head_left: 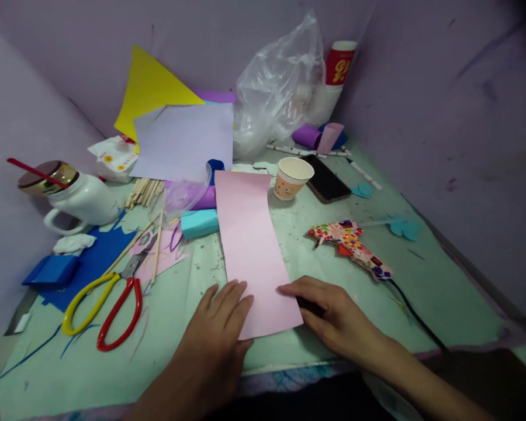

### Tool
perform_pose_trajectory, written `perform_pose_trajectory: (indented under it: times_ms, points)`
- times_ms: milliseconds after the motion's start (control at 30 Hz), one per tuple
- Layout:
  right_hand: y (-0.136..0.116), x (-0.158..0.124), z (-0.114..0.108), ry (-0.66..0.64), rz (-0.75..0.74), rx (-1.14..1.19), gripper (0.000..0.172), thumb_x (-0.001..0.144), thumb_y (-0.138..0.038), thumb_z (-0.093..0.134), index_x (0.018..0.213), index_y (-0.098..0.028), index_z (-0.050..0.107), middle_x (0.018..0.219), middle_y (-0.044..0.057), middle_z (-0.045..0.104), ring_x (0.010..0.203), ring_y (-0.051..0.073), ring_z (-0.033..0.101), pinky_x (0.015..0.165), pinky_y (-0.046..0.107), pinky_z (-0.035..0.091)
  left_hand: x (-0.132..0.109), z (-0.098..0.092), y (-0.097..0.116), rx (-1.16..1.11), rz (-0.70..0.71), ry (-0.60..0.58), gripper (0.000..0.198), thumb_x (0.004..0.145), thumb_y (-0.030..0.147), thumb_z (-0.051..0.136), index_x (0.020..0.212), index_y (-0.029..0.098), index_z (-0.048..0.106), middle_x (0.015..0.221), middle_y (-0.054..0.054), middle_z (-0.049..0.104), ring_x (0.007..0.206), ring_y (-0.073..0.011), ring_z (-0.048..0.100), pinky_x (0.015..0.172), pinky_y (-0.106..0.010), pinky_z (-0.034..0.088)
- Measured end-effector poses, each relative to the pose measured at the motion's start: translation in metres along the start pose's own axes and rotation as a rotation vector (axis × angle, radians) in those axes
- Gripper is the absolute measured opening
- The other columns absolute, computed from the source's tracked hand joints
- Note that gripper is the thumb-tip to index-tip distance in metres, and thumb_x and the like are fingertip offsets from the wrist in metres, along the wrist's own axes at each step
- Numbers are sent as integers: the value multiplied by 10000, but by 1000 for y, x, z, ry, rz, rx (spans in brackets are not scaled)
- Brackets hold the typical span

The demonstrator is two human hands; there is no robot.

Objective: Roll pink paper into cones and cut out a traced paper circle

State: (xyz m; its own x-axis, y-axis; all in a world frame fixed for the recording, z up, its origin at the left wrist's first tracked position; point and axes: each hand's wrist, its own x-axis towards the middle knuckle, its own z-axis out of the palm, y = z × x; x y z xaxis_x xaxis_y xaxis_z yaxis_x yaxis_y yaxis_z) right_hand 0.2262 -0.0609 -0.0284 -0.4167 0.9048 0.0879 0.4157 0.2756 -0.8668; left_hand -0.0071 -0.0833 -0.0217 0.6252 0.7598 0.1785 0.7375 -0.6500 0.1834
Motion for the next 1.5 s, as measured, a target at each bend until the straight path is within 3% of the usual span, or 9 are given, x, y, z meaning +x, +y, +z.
perform_pose_trajectory:
  times_ms: [200,333,633,733,900,1067,1200,1367,1500]
  points:
    - [-5,-4,-5,43,-193,-318,336,749,-93,552,1051,-209,640,1179,112,563,1095,256,497,882,432,449,7,8,-18,-31,57,92,373,753,136,407,1093,119,557,1173,-165,632,1091,-306,563,866,-521,446]
    - [-7,1,-4,41,-274,-284,237,793,-262,640,1022,-201,634,1018,77,666,1002,228,559,853,398,455,15,-3,-23,-124,97,107,324,739,113,443,1041,124,559,1071,-148,677,997,-276,607,796,-451,515]
    - [-9,17,-3,87,-168,-189,108,843,-279,594,856,-191,656,744,32,694,726,176,630,693,336,479,25,-15,-37,-586,-48,113,198,823,147,536,1007,205,581,1010,-67,669,978,-155,605,843,-294,516]
    - [-7,15,-1,123,-100,-190,112,834,-259,598,912,-195,646,742,32,695,682,173,637,627,314,494,32,-17,-39,-672,-146,108,109,824,138,547,857,205,625,897,-33,680,872,-129,629,766,-232,518]
    - [-4,13,5,223,-88,-242,379,840,-180,577,1208,-211,489,900,42,711,755,153,672,674,274,537,45,-16,-34,-639,-351,72,200,844,231,537,684,167,641,653,-17,636,629,-124,608,573,-214,470]
    - [-8,18,3,156,-187,-415,423,812,-52,455,1200,-214,500,1272,141,532,1001,192,615,731,299,536,49,-11,-30,-519,-479,25,301,842,289,503,575,164,568,553,1,543,539,-127,523,519,-240,387]
    - [-16,30,1,108,-358,-618,438,780,-81,479,1198,-202,528,1235,132,576,1088,264,529,865,446,452,48,-10,-29,-528,-525,-12,326,847,328,481,566,171,532,574,-2,533,570,-131,511,542,-250,371]
    - [-16,42,7,162,-401,-702,277,858,-259,562,1117,-171,603,1080,71,681,987,245,547,940,466,367,50,-12,-29,-525,-551,-11,336,835,329,483,536,176,497,541,12,501,546,-124,491,535,-250,367]
    - [-15,43,11,196,-374,-666,241,839,-242,599,1050,-137,650,952,66,704,902,247,552,931,496,361,49,-13,-31,-635,-672,12,151,793,311,534,843,179,586,670,17,590,574,-120,549,546,-238,435]
